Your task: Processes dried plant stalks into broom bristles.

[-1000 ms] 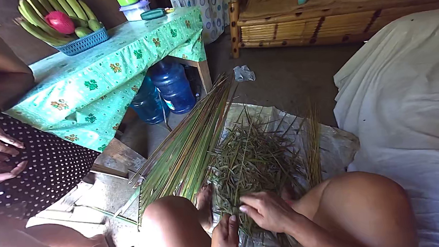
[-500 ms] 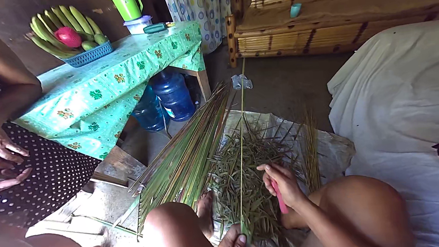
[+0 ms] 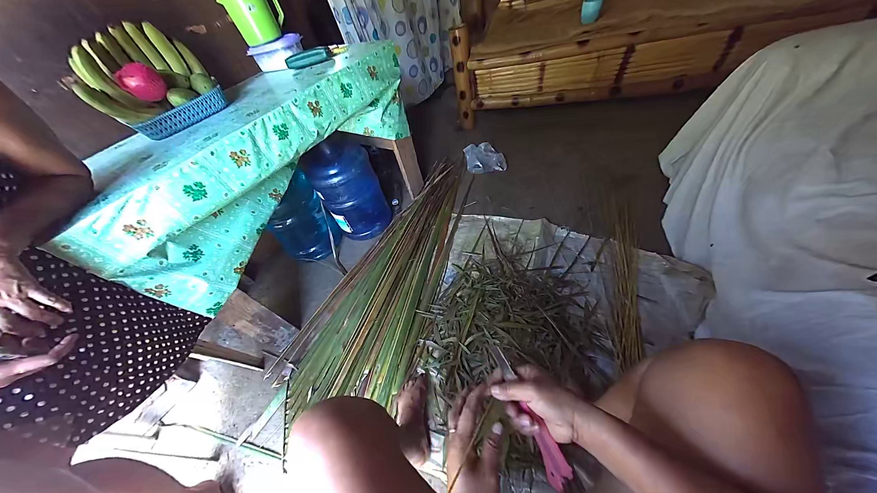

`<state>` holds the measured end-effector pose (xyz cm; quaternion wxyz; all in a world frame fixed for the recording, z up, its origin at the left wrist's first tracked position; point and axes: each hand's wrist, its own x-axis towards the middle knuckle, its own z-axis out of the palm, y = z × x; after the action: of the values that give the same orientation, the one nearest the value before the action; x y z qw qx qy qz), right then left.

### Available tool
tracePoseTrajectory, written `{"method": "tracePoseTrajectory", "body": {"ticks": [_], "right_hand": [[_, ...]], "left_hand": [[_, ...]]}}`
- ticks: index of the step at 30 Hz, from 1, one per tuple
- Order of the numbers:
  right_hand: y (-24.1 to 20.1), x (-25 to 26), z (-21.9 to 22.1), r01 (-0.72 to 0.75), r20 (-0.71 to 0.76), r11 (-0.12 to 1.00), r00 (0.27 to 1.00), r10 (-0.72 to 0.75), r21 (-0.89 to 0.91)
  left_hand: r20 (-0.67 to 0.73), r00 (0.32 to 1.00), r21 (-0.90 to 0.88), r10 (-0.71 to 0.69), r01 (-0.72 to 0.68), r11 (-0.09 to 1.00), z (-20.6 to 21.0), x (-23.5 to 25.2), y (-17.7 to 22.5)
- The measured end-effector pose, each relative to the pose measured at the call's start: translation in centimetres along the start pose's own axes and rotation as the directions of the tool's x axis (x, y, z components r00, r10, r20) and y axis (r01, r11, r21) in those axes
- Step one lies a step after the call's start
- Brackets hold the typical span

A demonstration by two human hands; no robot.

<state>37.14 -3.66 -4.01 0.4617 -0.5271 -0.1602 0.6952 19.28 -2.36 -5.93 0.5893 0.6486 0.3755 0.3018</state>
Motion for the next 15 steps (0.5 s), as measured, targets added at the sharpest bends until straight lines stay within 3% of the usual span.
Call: {"method": "tracePoseTrajectory", "body": {"ticks": [2,3,4,6,7,8,9,10,12,13,15], "right_hand": [[-0.8,0.3,-0.4,0.08,-0.153,0.987,0.983,-0.102,-0.143],[-1.2,0.5,-0.8,0.113,-0.204,0.962,0.965,-0.167,-0.248],[-1.5,0.7,-1.3,0.135,-0.231,0.929,0.947,-0.224,-0.345],[-2.1,0.9,-1.9,0.147,-0.228,0.897,0.938,-0.26,-0.417],[-2.4,0.8,-2.0,0.155,-0.214,0.9,0.942,-0.26,-0.408],[-2.6,0.6,-2.0,0.165,-0.208,0.904,0.942,-0.262,-0.394],[-2.8,0.4,-1.9,0.174,-0.213,0.91,0.94,-0.267,-0.376],[-2.9,0.4,-1.8,0.187,-0.231,0.919,0.933,-0.277,-0.347],[-2.9,0.6,-1.8,0.239,-0.272,0.936,0.912,-0.308,-0.258],[-2.8,0.8,-1.9,0.286,-0.278,0.933,0.898,-0.34,-0.217],[-2.0,1.1,-2.0,0.373,-0.255,0.895,0.866,-0.431,-0.246]], "left_hand": [[0.222,0.957,0.188,-0.188,0.147,0.971,-0.2,-1.7,2.6],[0.326,0.933,0.2,-0.154,0.092,0.976,-0.1,-2.5,3.7],[0.386,0.922,0.166,-0.035,-0.032,0.986,0.0,-3.3,4.6],[0.298,0.907,0.173,0.299,-0.359,0.917,0.1,-4.0,5.4],[0.215,0.888,0.301,0.405,-0.455,0.838,-0.2,-3.6,5.3],[0.167,0.892,0.474,0.421,-0.447,0.759,-0.8,-2.8,5.2],[0.143,0.93,0.64,0.338,-0.347,0.686,-1.5,-2.2,5.1],[0.123,0.978,0.756,0.169,-0.202,0.623,-2.0,-1.8,5.1],[0.121,0.975,0.814,-0.186,0.01,0.58,-2.8,-1.1,4.4],[0.157,0.945,0.778,-0.288,0.062,0.625,-3.3,-0.9,3.7],[0.193,0.921,0.629,-0.339,0.149,0.763,-3.9,-1.0,2.5]]}}
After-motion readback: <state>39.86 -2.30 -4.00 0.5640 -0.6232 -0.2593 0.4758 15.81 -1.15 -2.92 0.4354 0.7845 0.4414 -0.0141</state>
